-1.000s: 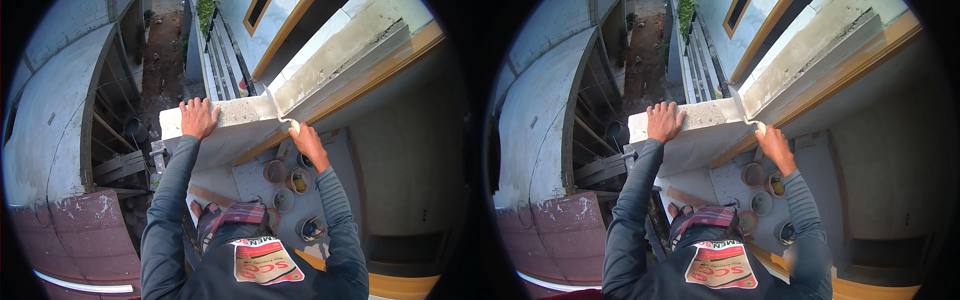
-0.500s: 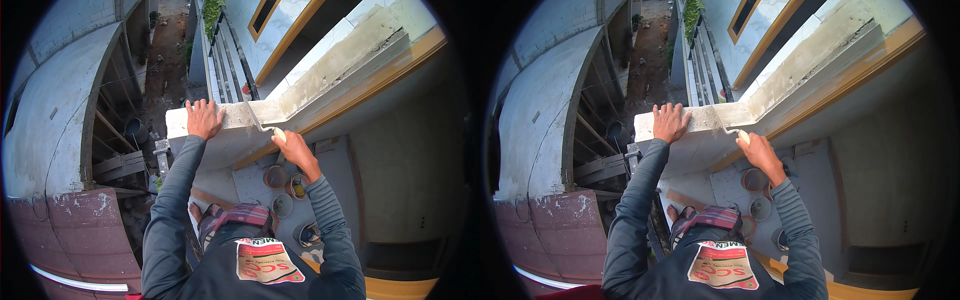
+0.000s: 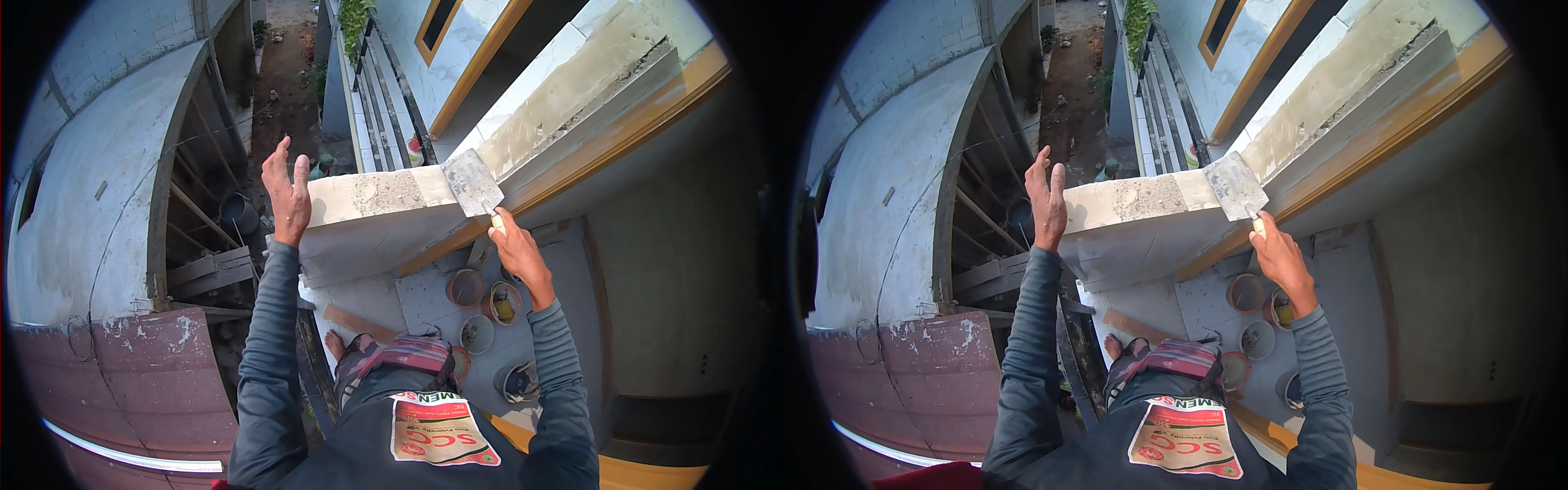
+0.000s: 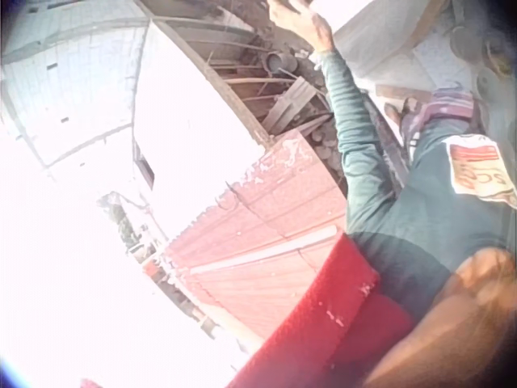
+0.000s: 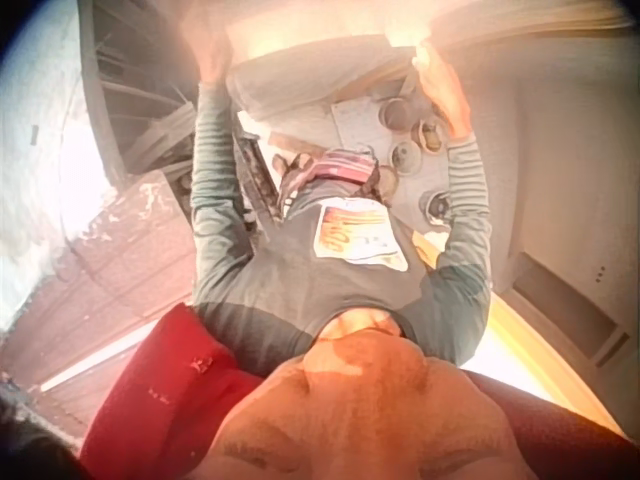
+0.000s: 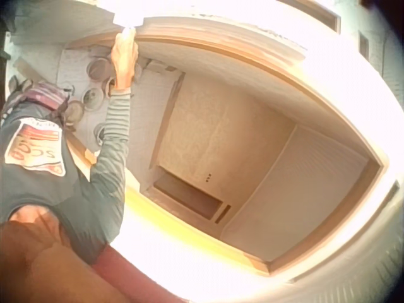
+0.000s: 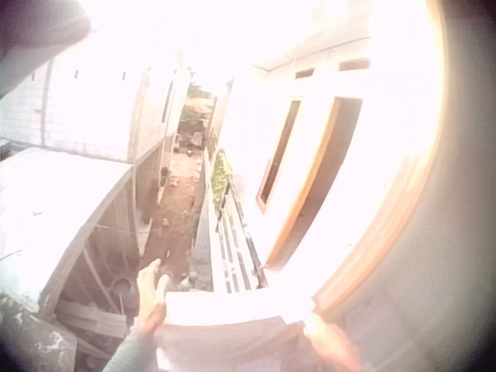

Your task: The person applies mortar to the corner joint of a wall using a trowel, smooths the edge, and then cleans the tiles with a wet sponge.

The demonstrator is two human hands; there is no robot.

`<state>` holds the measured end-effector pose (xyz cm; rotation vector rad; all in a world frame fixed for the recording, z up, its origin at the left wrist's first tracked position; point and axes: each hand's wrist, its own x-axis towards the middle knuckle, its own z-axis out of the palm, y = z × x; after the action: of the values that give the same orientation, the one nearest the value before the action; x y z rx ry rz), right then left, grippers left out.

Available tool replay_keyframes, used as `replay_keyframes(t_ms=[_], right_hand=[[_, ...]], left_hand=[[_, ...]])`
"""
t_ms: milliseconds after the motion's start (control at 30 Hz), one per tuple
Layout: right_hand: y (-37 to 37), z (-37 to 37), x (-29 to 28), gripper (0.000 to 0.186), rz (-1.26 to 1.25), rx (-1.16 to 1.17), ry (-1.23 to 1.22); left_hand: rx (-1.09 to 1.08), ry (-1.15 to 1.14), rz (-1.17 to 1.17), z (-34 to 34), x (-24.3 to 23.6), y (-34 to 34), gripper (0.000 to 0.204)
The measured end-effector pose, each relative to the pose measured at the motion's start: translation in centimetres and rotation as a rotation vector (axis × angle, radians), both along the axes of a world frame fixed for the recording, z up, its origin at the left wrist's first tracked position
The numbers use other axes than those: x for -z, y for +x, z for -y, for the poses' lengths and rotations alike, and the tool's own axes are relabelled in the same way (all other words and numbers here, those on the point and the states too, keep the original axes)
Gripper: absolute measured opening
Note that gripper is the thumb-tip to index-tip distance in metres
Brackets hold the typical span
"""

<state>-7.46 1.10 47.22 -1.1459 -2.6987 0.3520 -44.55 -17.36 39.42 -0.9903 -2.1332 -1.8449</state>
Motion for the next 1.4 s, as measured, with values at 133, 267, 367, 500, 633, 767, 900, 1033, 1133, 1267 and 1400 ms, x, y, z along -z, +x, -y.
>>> replay_keyframes(t_ms=[133, 267, 367, 500, 633, 767, 900, 1033, 1133, 1267, 1400], right_hand=[[-5.0, 2.8, -3.3, 0.048, 0.086, 0.193, -0.532], [-5.2, 2.6, -0.4, 0.047, 0.096, 0.119, -0.442], [-7.0, 4.3, 0.5, 0.042, 0.055, 0.031, -0.488], [-12.1, 9.4, 1.3, 0.036, 0.112, -0.237, -0.450], [-17.1, 13.2, 1.3, 0.036, 0.129, -0.288, -0.493], [-20.4, 15.9, 1.4, 0.038, 0.119, -0.376, -0.453], [-22.5, 17.5, 0.7, 0.038, 0.113, -0.370, -0.194], [-23.0, 17.9, -0.4, 0.041, 0.102, -0.362, -0.099], [-21.2, 15.6, -0.9, 0.041, 0.037, -0.300, -0.096], [-16.1, 9.8, -0.8, 0.047, -0.251, -0.162, -0.227], [-9.1, 3.2, 0.1, 0.050, -0.150, 0.038, -0.226]], left_hand=[[0.060, 0.167, 0.442, 4.2, 0.7, -1.5, 0.062], [0.366, 0.487, 0.802, 4.5, 3.0, -1.5, 0.078], [0.399, 0.500, 0.846, 4.2, 3.6, -0.8, 0.082], [0.389, 0.515, 0.872, 4.5, 3.7, -0.8, 0.087], [0.431, 0.610, 0.909, 4.2, 4.3, -1.1, 0.088], [0.394, 0.923, 1.098, 4.8, 5.0, -1.1, 0.081], [0.229, 1.087, 1.184, 5.9, 4.8, -2.2, 0.073], [0.202, 1.118, 1.232, 6.3, 7.0, -5.1, 0.066], [0.421, 1.288, 1.397, 4.9, 7.0, -4.7, 0.064], [0.546, 1.318, 1.422, 5.0, 7.4, -5.0, 0.063], [0.437, 1.162, 1.399, 4.4, 7.3, -5.5, 0.062]])
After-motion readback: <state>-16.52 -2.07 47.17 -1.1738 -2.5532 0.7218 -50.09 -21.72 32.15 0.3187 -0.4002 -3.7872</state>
